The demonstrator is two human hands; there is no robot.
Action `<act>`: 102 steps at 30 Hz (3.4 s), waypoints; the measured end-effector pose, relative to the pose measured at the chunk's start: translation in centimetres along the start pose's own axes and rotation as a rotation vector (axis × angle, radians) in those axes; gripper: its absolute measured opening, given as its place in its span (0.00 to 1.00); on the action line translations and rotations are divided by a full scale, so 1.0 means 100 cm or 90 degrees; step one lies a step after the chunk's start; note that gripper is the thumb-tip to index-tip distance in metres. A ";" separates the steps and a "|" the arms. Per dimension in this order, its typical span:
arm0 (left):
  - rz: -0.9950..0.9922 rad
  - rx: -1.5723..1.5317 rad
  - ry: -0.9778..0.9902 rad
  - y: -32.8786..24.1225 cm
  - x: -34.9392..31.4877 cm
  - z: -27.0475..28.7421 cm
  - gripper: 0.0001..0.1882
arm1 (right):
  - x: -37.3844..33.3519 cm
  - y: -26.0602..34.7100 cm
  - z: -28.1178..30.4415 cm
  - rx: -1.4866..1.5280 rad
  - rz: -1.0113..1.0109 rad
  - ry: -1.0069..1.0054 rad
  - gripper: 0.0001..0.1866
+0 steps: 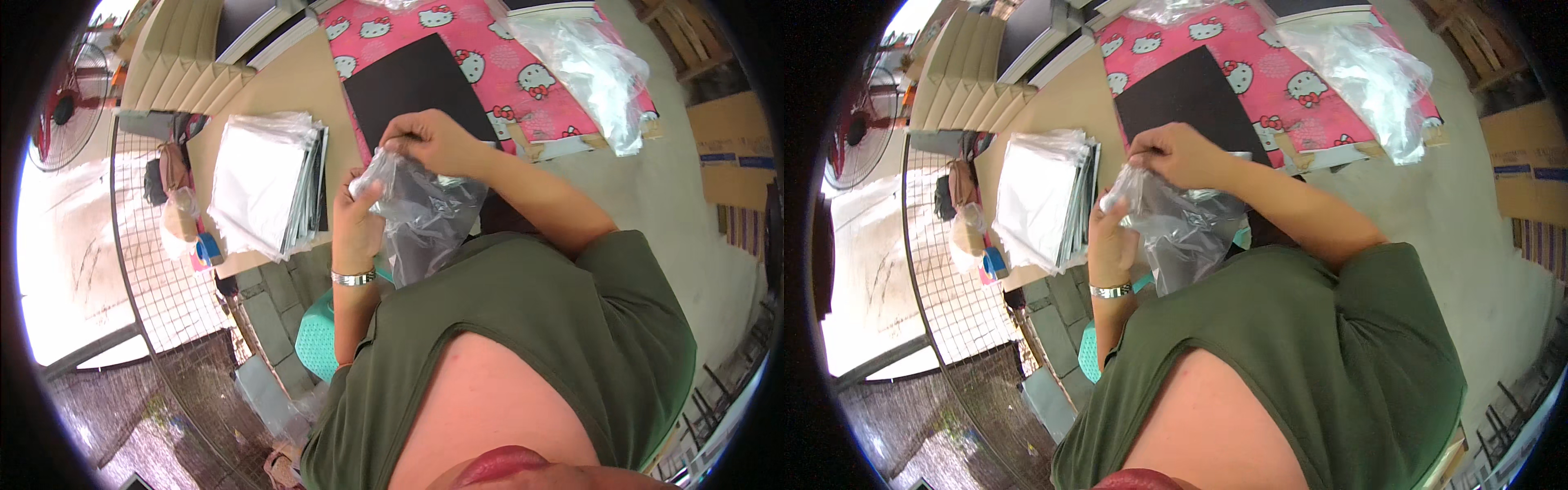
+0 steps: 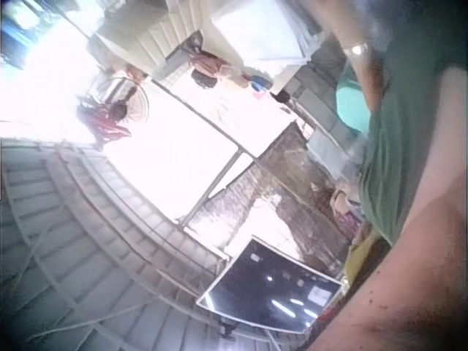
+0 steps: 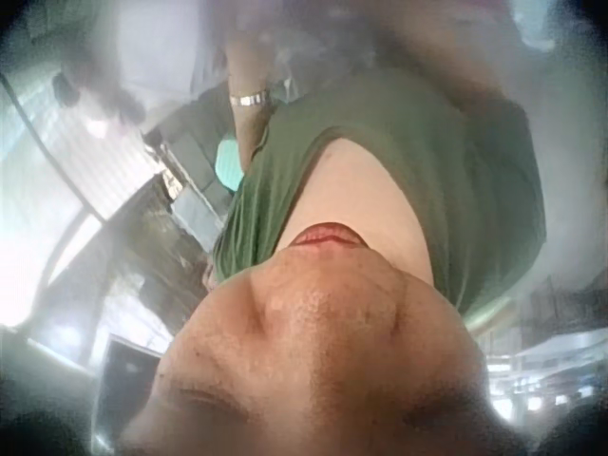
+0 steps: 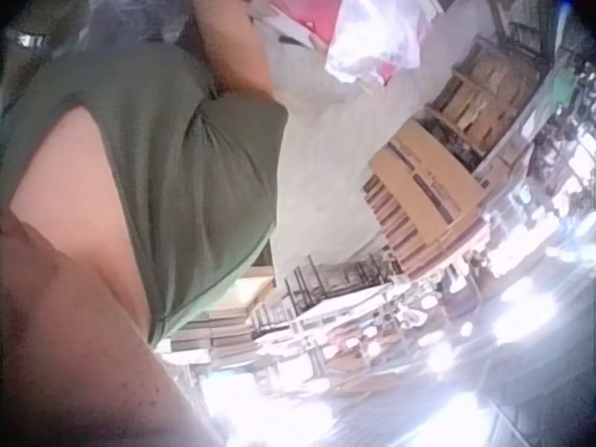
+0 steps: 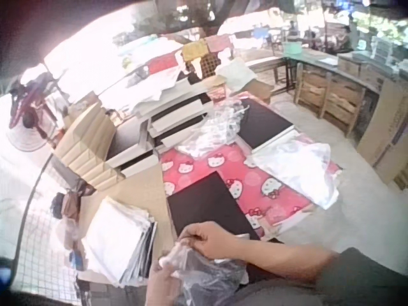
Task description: The person puts black rectangular boards into individual plastic bags and stacks them on a table.
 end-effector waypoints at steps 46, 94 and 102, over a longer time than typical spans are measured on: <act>0.175 -0.305 0.339 -0.027 0.007 0.072 0.22 | -0.026 0.023 0.056 0.202 -0.062 0.255 0.08; 0.294 0.328 -0.279 0.012 0.245 0.189 0.14 | 0.179 -0.090 0.147 -0.651 -0.240 -0.050 0.12; -0.074 0.508 -0.216 -0.132 0.226 0.095 0.14 | 0.147 0.030 0.182 -0.656 0.121 -0.250 0.12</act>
Point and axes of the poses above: each hand's wrist, its own x-axis towards the middle knuckle, its own z-axis out of the back of the hand, y = z × x, the point moved 9 cm from there along x, towards the middle knuckle, and after that the axes turned 3 degrees about y, right-handed, at the moved point
